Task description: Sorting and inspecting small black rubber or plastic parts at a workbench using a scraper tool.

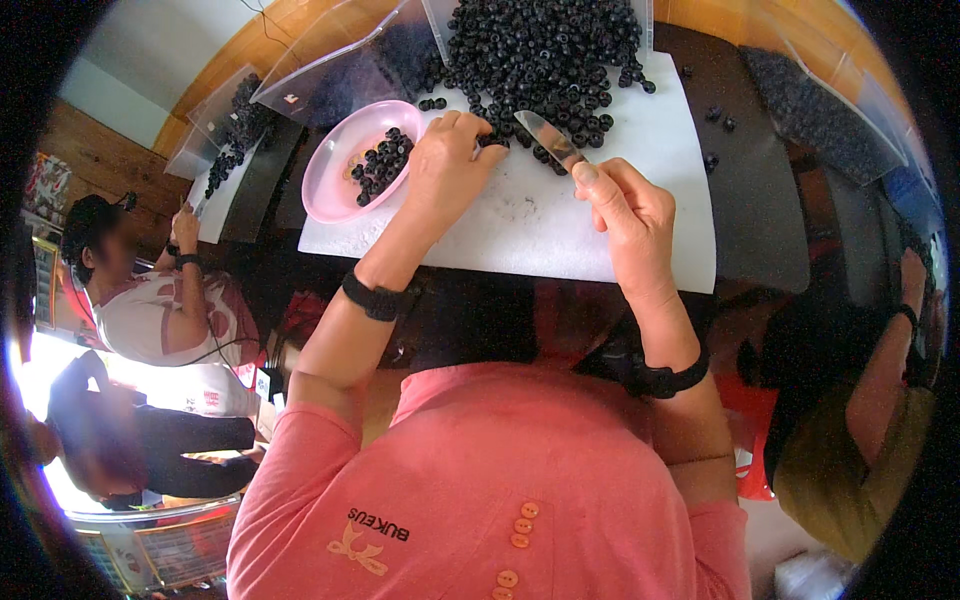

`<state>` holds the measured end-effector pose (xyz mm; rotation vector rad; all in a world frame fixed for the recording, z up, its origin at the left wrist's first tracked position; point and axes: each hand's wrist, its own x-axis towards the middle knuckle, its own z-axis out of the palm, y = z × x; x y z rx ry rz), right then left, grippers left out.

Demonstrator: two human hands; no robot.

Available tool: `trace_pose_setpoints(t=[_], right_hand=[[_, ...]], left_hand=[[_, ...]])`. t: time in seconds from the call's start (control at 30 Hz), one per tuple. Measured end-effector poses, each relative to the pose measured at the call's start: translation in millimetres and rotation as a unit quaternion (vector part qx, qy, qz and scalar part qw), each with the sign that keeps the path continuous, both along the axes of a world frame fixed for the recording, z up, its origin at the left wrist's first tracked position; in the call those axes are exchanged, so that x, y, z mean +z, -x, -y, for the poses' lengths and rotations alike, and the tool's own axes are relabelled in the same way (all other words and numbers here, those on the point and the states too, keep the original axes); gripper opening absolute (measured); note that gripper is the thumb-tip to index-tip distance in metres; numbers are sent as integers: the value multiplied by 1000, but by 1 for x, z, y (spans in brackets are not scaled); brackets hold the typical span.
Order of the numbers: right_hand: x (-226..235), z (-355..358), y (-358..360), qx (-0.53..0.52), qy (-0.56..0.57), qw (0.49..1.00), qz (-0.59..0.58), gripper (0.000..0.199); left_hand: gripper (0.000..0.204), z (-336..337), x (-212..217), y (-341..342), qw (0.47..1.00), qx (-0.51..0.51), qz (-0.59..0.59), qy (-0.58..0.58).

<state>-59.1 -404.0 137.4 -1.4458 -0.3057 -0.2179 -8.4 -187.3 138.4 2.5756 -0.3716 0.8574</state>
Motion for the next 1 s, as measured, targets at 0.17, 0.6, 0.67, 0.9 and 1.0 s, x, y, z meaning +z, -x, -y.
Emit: trace_pose_setpoints(t=[0.17,0.6,0.67,0.9,1.0], right_hand=[[-2,0,0,-3,-2,1000,0,34],[1,-3,1,-6,26,999,25,34],[1,-4,2,-13,38,999,26,34],[-2,-5,0,-24,68,997,30,30],[-1,-5,1,-35,73,996,35,29]], left_hand=[[21,-2,-4,-12,999,1,-29,25],[27,-18,-1,39,988,-91,-53,116],[28,-19,-2,44,989,-98,-47,103],[27,-19,-4,51,989,-56,-48,129],[26,-16,1,50,993,-32,-36,105]])
